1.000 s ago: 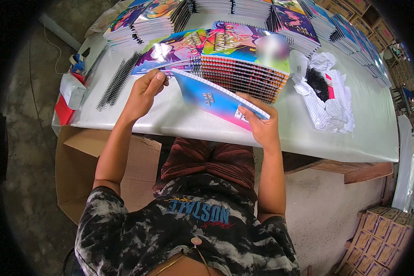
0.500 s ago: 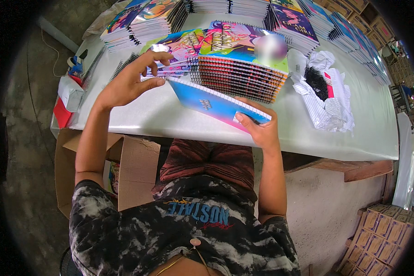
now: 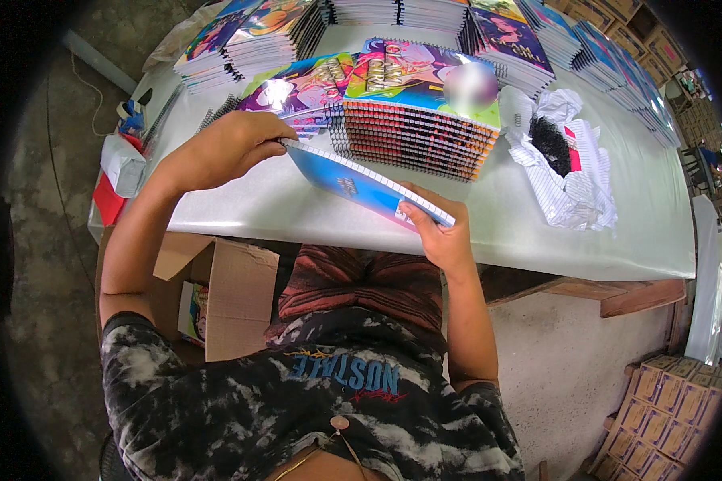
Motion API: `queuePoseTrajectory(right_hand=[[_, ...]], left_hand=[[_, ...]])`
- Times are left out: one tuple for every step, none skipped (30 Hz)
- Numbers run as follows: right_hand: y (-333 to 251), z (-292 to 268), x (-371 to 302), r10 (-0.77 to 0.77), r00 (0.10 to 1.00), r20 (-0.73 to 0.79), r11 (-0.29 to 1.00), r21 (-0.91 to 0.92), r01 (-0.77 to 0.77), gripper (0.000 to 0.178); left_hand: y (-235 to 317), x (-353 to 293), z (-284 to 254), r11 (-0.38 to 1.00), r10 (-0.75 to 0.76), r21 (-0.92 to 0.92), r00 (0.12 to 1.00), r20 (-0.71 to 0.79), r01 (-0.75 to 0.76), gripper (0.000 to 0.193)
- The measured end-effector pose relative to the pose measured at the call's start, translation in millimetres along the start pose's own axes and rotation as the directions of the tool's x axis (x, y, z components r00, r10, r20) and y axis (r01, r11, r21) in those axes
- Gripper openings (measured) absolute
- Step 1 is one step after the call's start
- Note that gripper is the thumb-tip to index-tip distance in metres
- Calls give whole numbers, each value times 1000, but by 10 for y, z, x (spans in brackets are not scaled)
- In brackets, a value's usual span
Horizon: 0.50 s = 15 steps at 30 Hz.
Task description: The person inserts spiral wire bindings into spiral-bound notebooks, aligns the covers, and stacks the finished units on the table. They handle multiple notebooks one at a time, occasionally placing completed stacks into a cardboard box.
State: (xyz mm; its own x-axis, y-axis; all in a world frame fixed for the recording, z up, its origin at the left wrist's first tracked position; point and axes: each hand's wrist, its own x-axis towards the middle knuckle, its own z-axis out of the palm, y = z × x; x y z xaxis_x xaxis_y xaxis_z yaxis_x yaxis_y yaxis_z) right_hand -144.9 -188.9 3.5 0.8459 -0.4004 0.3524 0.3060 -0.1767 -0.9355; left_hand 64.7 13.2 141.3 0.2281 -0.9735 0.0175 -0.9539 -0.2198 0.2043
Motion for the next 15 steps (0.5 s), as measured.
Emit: queuePoseTrajectory(right_hand=[[-30,25,14,-32,999,15,999,-21,32,23],[-85,50,35,-63,998,30,997,-42,64,24],[-112,63,46,-94,995,45,993,-63,96,25],[-106,69,50,-103,993,50,993,-54,106,27],[-91,73,51,-113,992,55,992,-46,115,28],[-77,79,53,-122,991,59,992,-37,125,29],[-70,84,50,-140,987,75,988,-55,144,30],[-63,92,48,-158,983,90,984,-73,164,30],[-54,102,46,-175,979,107,979,-90,185,30],[-38,111,36,-186,978,94,977,-91,195,30],[-19,121,19,-198,977,82,975,-92,205,30],[0,126,10,-209,975,70,972,-92,215,30],[22,132,-2,-229,971,67,968,-92,235,30],[43,137,-8,-250,966,63,963,-93,255,30],[55,142,-17,-270,961,60,957,-94,274,29]], left_hand=[[119,45,-77,997,-80,17,996,46,80,31],[191,64,-111,987,-160,37,983,90,157,31],[173,44,-51,993,-82,82,996,-37,85,30],[148,10,29,990,2,137,987,-160,20,29],[140,-10,69,979,93,200,957,-275,-38,29],[133,-25,61,974,87,225,973,-215,-38,29],[169,-31,5,968,80,248,985,-152,-40,29],[187,-33,-27,961,70,272,994,-88,-43,29],[172,-29,7,950,122,308,974,-190,-59,27],[139,-17,80,937,178,343,940,-290,-71,26],[124,-8,117,922,234,379,893,-384,-78,24],[112,-29,99,944,138,326,953,-271,-44,24],[126,-75,38,961,43,278,989,-142,-2,24],[138,-103,0,971,-48,235,999,-6,48,24],[161,-96,-4,964,6,266,996,-85,17,24]])
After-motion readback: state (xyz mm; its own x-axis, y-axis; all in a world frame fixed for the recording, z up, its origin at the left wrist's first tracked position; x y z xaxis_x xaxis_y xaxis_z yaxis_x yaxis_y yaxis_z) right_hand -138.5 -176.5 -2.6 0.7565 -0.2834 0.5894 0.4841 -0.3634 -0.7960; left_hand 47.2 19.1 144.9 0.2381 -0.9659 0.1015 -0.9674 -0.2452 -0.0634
